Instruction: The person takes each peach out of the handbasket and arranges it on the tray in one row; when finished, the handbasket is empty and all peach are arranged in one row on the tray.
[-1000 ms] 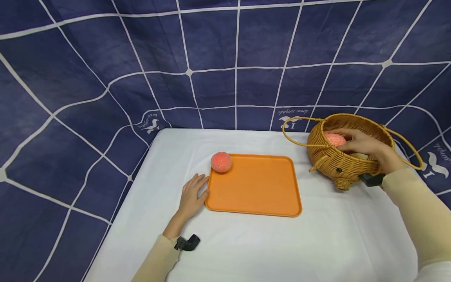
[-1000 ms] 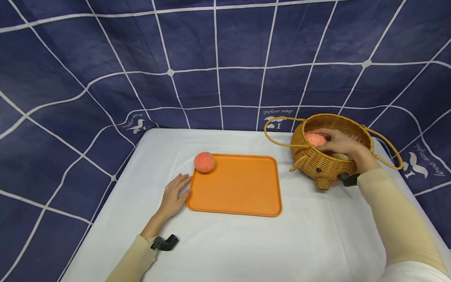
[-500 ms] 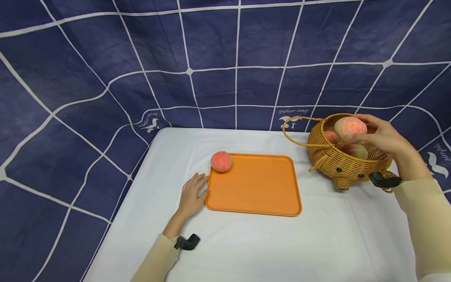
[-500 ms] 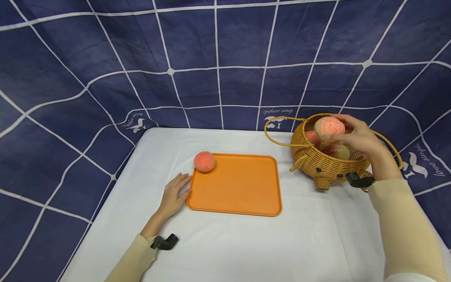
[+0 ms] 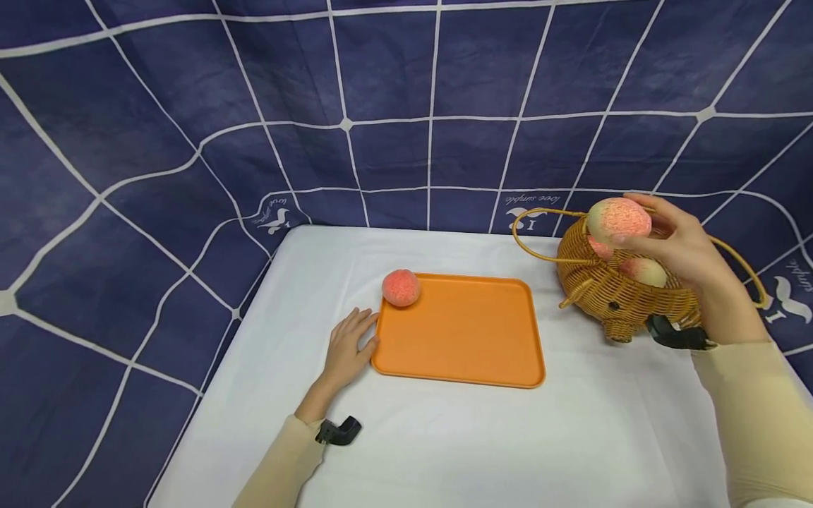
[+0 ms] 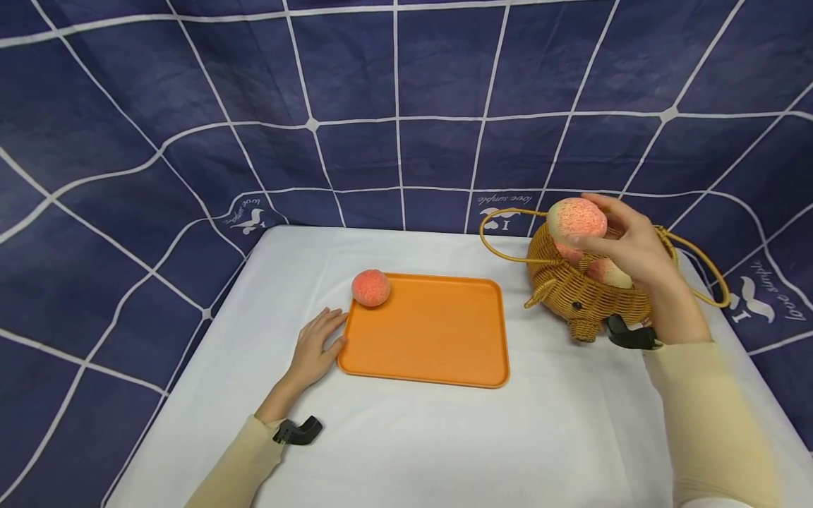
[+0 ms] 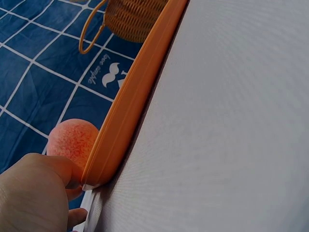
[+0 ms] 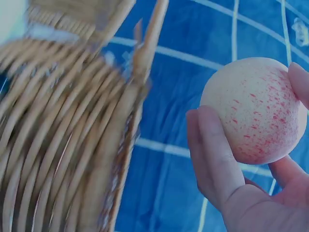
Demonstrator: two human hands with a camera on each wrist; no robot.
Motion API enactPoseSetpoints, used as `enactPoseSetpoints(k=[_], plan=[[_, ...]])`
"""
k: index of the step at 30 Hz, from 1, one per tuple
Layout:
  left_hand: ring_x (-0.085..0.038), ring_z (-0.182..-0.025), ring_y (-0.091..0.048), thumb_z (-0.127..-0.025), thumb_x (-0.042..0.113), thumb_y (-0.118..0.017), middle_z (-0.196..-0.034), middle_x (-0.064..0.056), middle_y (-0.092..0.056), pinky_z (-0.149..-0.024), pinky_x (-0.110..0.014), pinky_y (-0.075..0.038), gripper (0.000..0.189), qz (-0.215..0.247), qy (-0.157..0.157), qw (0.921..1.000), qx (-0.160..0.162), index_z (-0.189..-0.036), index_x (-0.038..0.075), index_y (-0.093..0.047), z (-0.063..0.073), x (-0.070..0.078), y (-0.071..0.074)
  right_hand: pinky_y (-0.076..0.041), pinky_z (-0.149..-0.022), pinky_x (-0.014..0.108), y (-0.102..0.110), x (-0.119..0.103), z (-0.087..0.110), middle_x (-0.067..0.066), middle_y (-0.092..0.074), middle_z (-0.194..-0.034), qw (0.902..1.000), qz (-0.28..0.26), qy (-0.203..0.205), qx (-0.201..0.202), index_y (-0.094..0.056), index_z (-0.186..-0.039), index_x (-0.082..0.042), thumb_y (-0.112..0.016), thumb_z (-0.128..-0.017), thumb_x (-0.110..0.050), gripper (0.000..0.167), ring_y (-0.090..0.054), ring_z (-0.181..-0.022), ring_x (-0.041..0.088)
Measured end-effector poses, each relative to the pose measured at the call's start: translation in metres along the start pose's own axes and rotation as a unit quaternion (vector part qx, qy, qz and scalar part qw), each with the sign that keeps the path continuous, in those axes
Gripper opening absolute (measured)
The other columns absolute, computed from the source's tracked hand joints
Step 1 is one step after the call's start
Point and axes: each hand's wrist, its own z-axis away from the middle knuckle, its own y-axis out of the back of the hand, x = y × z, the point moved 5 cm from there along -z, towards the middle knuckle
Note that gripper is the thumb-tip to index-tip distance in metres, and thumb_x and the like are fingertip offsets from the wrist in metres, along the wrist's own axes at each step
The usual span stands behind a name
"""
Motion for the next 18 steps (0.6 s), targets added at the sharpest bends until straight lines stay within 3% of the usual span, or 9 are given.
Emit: enactPoseSetpoints(k=[8, 13, 18], plan=[[-0.038, -0.142, -0.036, -0.091, 0.019, -0.062, -0.143, -0.016, -0.052, -0.115, -0.057, -0.025, 0.047, -0.001, 0.004, 1.0, -0.004, -0.136, 0.007, -0.057, 0.0, 0.0, 0.001, -0.052, -0.076, 0.01, -0.048, -0.039, 0.003, -0.019, -0.053, -0.123, 0.9946, -0.057, 0.082, -0.027, -0.046, -0.147, -0.02, -0.071, -0.084, 0.004, 0.072, -0.06, -0.096, -0.001], [-0.039, -0.141, -0.036, -0.09, 0.019, -0.063, -0.143, -0.016, -0.053, -0.115, -0.057, -0.025, 0.047, 0.002, 0.004, 1.0, -0.002, -0.136, 0.007, -0.058, 0.0, 0.0, 0.0, -0.054, -0.08, 0.012, -0.085, -0.058, 0.003, -0.011, -0.054, -0.131, 0.98, -0.125, 0.131, -0.082, -0.045, -0.146, -0.01, -0.072, -0.08, 0.01, 0.074, -0.065, -0.095, 0.003], [-0.038, -0.142, -0.036, -0.091, 0.019, -0.062, -0.143, -0.015, -0.053, -0.115, -0.057, -0.025, 0.046, 0.002, 0.008, 1.0, -0.004, -0.136, 0.008, -0.058, 0.001, -0.001, 0.0, -0.053, -0.085, 0.014, -0.123, -0.063, -0.002, 0.0, -0.048, -0.143, 0.9752, -0.125, 0.127, -0.132, -0.043, -0.148, -0.01, -0.074, -0.081, 0.002, 0.075, -0.063, -0.104, 0.003]])
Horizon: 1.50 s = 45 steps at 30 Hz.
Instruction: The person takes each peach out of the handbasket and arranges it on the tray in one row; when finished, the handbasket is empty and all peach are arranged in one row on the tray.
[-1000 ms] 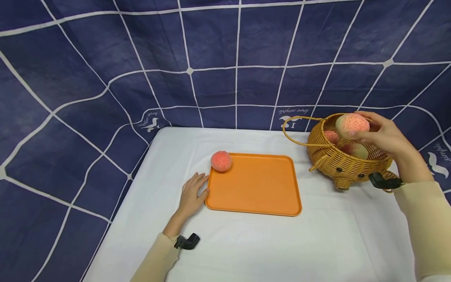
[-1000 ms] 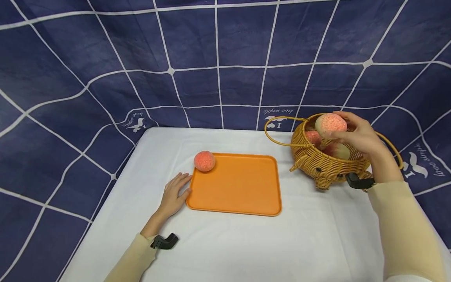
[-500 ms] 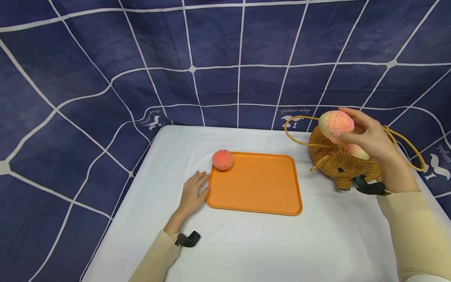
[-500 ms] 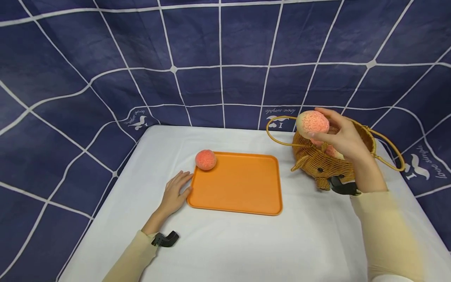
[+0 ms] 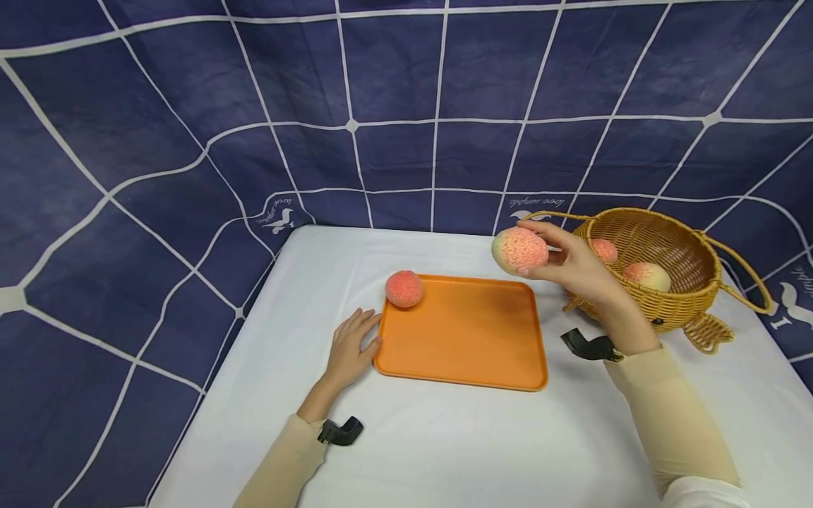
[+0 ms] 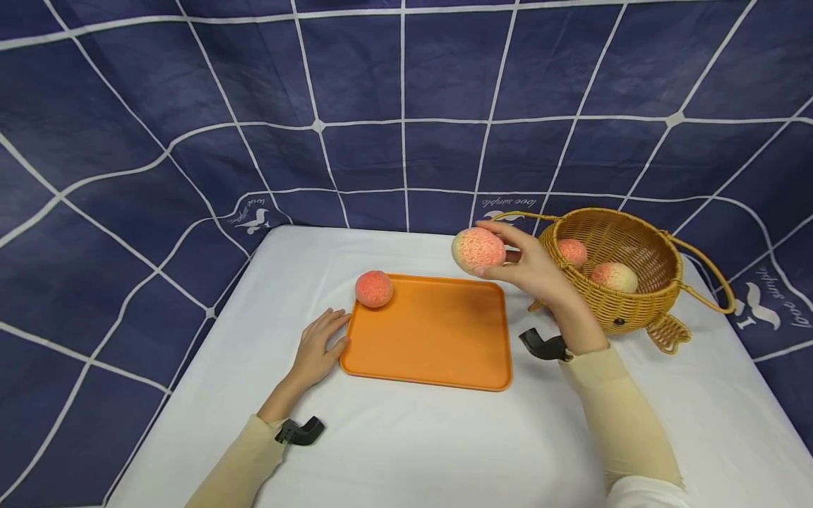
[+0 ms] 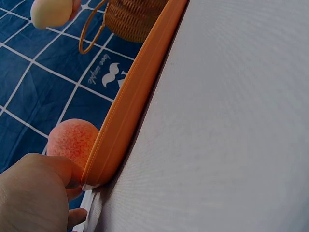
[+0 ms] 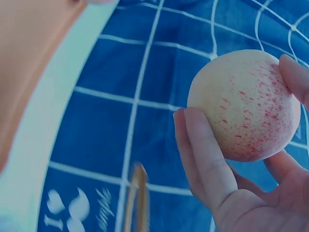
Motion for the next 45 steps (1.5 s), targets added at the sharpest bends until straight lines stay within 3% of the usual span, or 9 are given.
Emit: enactPoseSetpoints(k=[8, 15, 20, 24, 27, 37, 45], plan=[[-0.037, -0.143, -0.035, -0.092, 0.019, -0.061, -0.144, -0.014, -0.052, -0.116, -0.056, -0.024, 0.046, 0.0, 0.004, 1.0, -0.008, -0.137, 0.009, -0.057, 0.001, -0.001, -0.001, -0.053, -0.084, 0.021, -0.048, 0.034, -0.023, 0.013, -0.046, -0.145, 0.9978, -0.021, -0.049, -0.04, -0.045, -0.146, -0.009, -0.077, -0.079, -0.002, 0.074, -0.061, -0.107, 0.018], [-0.038, -0.142, -0.036, -0.092, 0.019, -0.061, -0.143, -0.016, -0.052, -0.116, -0.057, -0.025, 0.046, -0.007, -0.004, 1.0, -0.006, -0.137, 0.008, -0.057, 0.0, 0.002, 0.0, -0.053, -0.082, 0.02, -0.077, 0.057, -0.035, 0.016, -0.052, -0.138, 0.9959, 0.008, -0.071, -0.056, -0.048, -0.144, -0.011, -0.079, -0.078, -0.006, 0.074, -0.06, -0.106, 0.029], [-0.038, -0.143, -0.034, -0.092, 0.019, -0.061, -0.144, -0.016, -0.051, -0.116, -0.056, -0.024, 0.047, -0.005, -0.001, 0.9999, -0.012, -0.137, 0.008, -0.056, -0.001, 0.003, -0.001, -0.051, -0.091, 0.031, -0.092, 0.07, -0.041, 0.014, -0.052, -0.138, 0.9928, 0.032, -0.091, -0.07, -0.049, -0.144, -0.015, -0.08, -0.078, -0.012, 0.073, -0.052, -0.116, 0.03], [-0.038, -0.142, -0.035, -0.092, 0.019, -0.061, -0.144, -0.016, -0.051, -0.115, -0.057, -0.025, 0.047, -0.007, -0.004, 0.9999, -0.009, -0.137, 0.008, -0.056, -0.001, 0.002, -0.001, -0.048, -0.098, 0.045, -0.103, 0.078, -0.046, 0.013, -0.053, -0.14, 0.9901, 0.037, -0.109, -0.08, -0.049, -0.144, -0.016, -0.08, -0.078, -0.013, 0.073, -0.05, -0.121, 0.034], [-0.038, -0.143, -0.035, -0.092, 0.019, -0.061, -0.144, -0.015, -0.051, -0.115, -0.057, -0.025, 0.047, -0.01, -0.005, 0.9999, -0.008, -0.137, 0.008, -0.056, -0.001, 0.001, -0.001, -0.046, -0.1, 0.049, -0.11, 0.085, -0.049, 0.014, -0.054, -0.138, 0.988, 0.055, -0.114, -0.089, -0.048, -0.144, -0.015, -0.08, -0.078, -0.015, 0.073, -0.051, -0.121, 0.035], [-0.037, -0.143, -0.035, -0.093, 0.02, -0.061, -0.144, -0.015, -0.051, -0.116, -0.057, -0.025, 0.047, -0.009, -0.002, 0.9999, -0.012, -0.137, 0.008, -0.056, 0.0, 0.001, -0.001, -0.046, -0.1, 0.048, -0.126, 0.099, -0.058, 0.013, -0.053, -0.14, 0.9814, 0.09, -0.134, -0.105, -0.046, -0.146, -0.016, -0.079, -0.08, -0.02, 0.075, -0.053, -0.119, 0.031], [-0.038, -0.142, -0.035, -0.093, 0.021, -0.06, -0.144, -0.015, -0.052, -0.115, -0.058, -0.025, 0.046, -0.012, -0.005, 0.9999, -0.005, -0.137, 0.008, -0.057, 0.0, 0.001, 0.001, -0.045, -0.103, 0.049, -0.131, 0.099, -0.059, 0.018, -0.052, -0.14, 0.9839, 0.08, -0.124, -0.102, -0.041, -0.148, -0.011, -0.078, -0.08, -0.02, 0.078, -0.053, -0.119, 0.033]])
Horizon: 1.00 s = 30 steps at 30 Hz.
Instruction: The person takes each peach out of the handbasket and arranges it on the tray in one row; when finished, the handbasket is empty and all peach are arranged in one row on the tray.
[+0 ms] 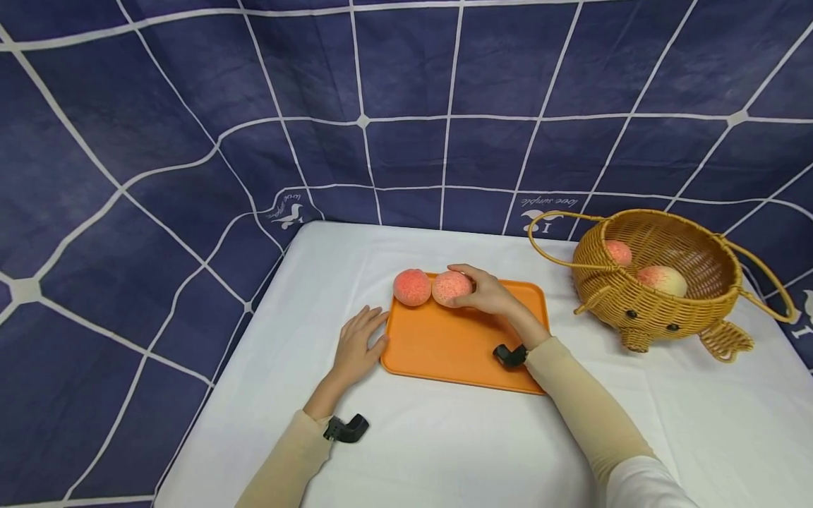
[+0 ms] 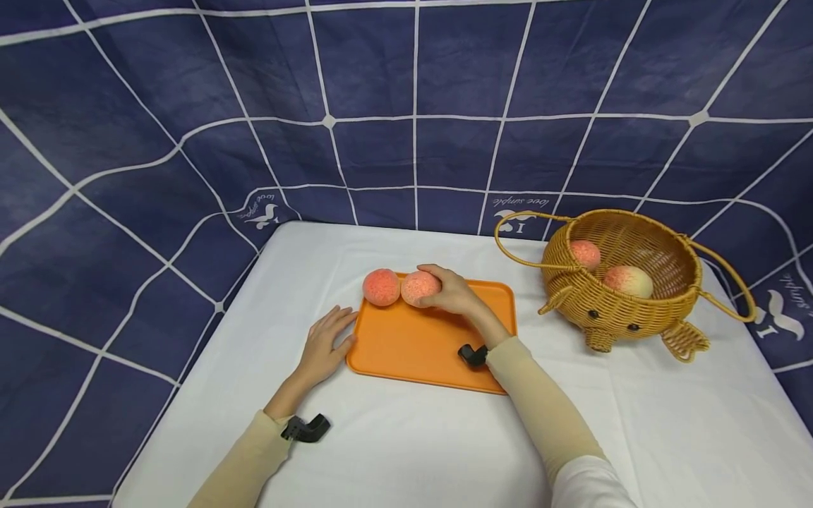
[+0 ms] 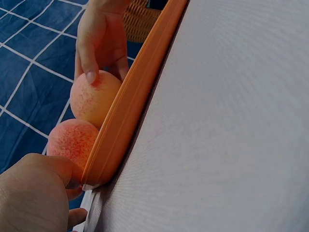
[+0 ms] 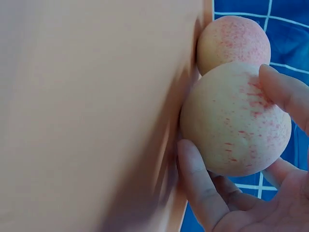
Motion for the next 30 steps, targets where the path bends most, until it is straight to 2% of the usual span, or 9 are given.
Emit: enactPoseSetpoints(k=[7, 11, 18, 30], plan=[[-0.038, -0.142, -0.036, -0.092, 0.02, -0.06, -0.143, -0.016, -0.052, -0.114, -0.058, -0.026, 0.046, 0.005, -0.002, 1.0, 0.001, -0.136, 0.007, -0.057, -0.0009, 0.0002, -0.0001, -0.045, -0.1, 0.046, -0.0007, 0.0027, 0.0024, 0.021, -0.053, -0.137, 0.9998, -0.019, 0.003, 0.008, -0.037, -0.15, -0.01, -0.08, -0.079, -0.018, 0.084, -0.054, -0.118, 0.033], [-0.039, -0.142, -0.036, -0.092, 0.019, -0.061, -0.143, -0.016, -0.052, -0.115, -0.058, -0.025, 0.046, 0.006, -0.002, 1.0, 0.002, -0.136, 0.007, -0.057, -0.0015, -0.0002, -0.0003, -0.045, -0.099, 0.044, -0.0011, 0.0045, 0.0027, 0.022, -0.055, -0.135, 0.9994, -0.031, 0.003, 0.014, -0.038, -0.149, -0.009, -0.079, -0.08, -0.017, 0.081, -0.054, -0.116, 0.033], [-0.038, -0.142, -0.035, -0.092, 0.019, -0.061, -0.143, -0.016, -0.052, -0.116, -0.057, -0.025, 0.046, 0.006, 0.005, 1.0, -0.003, -0.136, 0.008, -0.057, -0.0019, 0.0001, 0.0, -0.047, -0.095, 0.042, -0.0024, 0.0022, 0.0035, 0.019, -0.056, -0.132, 0.9997, -0.021, 0.005, 0.013, -0.043, -0.146, -0.009, -0.079, -0.08, -0.018, 0.076, -0.054, -0.114, 0.032], [-0.037, -0.143, -0.035, -0.092, 0.019, -0.061, -0.144, -0.015, -0.052, -0.116, -0.057, -0.024, 0.046, 0.009, 0.008, 0.9999, -0.006, -0.137, 0.008, -0.057, -0.0008, 0.0005, 0.001, -0.043, -0.103, 0.051, -0.0023, 0.0012, 0.0056, 0.02, -0.051, -0.138, 0.9999, -0.015, 0.002, 0.005, -0.039, -0.149, -0.01, -0.079, -0.08, -0.018, 0.08, -0.05, -0.12, 0.035]])
